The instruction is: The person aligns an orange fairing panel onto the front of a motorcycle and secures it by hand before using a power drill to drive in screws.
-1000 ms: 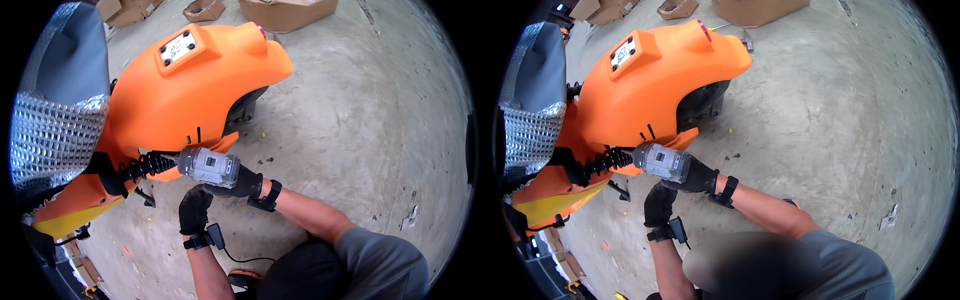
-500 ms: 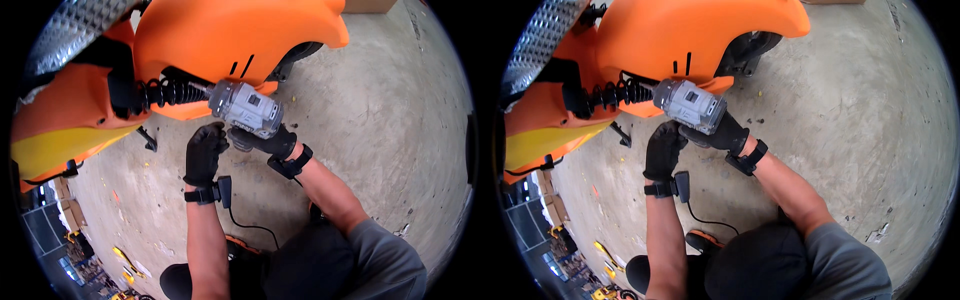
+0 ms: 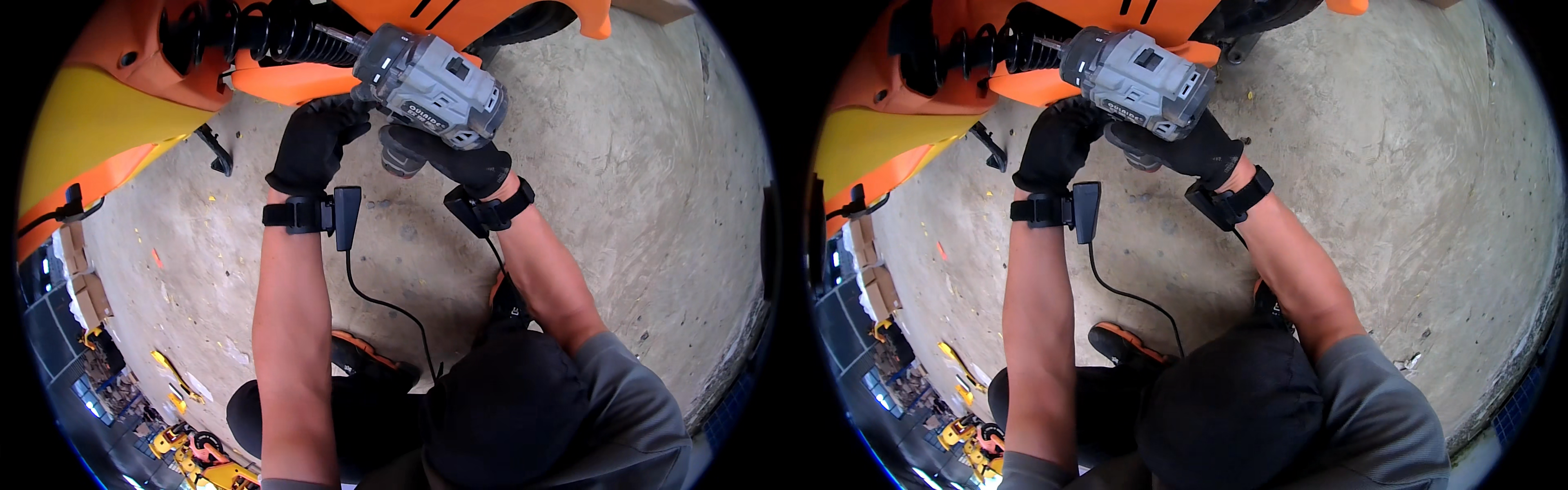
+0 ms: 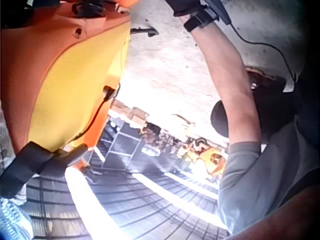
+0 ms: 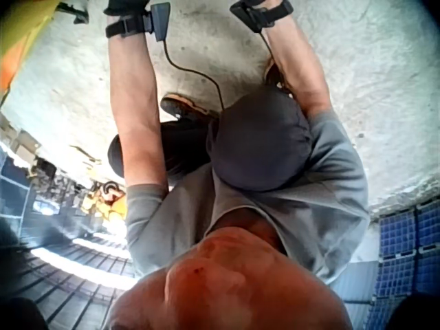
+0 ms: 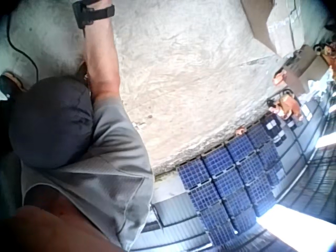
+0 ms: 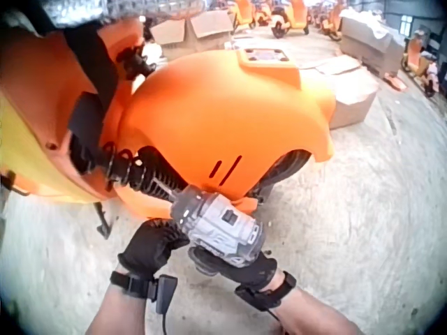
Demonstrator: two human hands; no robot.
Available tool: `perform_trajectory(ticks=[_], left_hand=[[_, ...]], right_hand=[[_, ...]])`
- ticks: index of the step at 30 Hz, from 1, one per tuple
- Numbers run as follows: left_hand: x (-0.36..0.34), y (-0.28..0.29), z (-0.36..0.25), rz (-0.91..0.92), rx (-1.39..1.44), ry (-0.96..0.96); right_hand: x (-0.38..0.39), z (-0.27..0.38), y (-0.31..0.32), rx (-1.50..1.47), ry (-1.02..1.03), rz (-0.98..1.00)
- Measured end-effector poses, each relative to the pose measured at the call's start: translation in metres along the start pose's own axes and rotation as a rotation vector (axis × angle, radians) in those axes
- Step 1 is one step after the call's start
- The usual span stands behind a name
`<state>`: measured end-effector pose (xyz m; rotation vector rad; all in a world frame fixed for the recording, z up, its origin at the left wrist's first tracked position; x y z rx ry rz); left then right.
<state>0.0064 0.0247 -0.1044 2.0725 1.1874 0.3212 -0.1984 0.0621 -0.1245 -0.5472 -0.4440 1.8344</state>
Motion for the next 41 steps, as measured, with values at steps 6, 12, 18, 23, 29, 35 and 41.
perform_trajectory(ticks=[6, 12, 18, 23, 29, 35, 41], left_hand=[[-0.005, -0.004, 0.008, -0.095, 0.484, 0.224], [-0.009, 0.005, 0.000, -0.058, 1.144, 0.520], [-0.013, 0.007, 0.004, 0.001, 1.298, 0.555], [-0.008, 0.010, 0.021, 0.097, 0.872, 0.249], [-0.013, 0.011, 0.010, 0.069, 0.977, 0.431], [-0.012, 0.011, 0.004, 0.041, 1.054, 0.420], [-0.014, 0.013, 0.007, 0.075, 1.229, 0.486]], right_hand=[[0.020, 0.005, 0.009, 0.372, 0.185, -0.010], [0.054, 0.011, 0.025, 0.790, 0.133, 0.000], [0.061, -0.006, 0.023, 1.102, 0.196, 0.041], [0.047, -0.011, 0.008, 1.306, 0.160, 0.069], [0.042, -0.026, 0.013, 1.398, 0.208, 0.053], [0.040, -0.028, 0.012, 1.413, 0.183, 0.050], [0.037, -0.023, 0.008, 1.351, 0.050, 0.101]])
Point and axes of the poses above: each hand's wrist, its own x-axis away from the middle knuckle, its own y-axis out of the back of the hand, z = x × y, the point moved 1 cm from there along -x, towards the middle knuckle, and after that the axes turned 1 degree about -x, right-handed, at the moved point
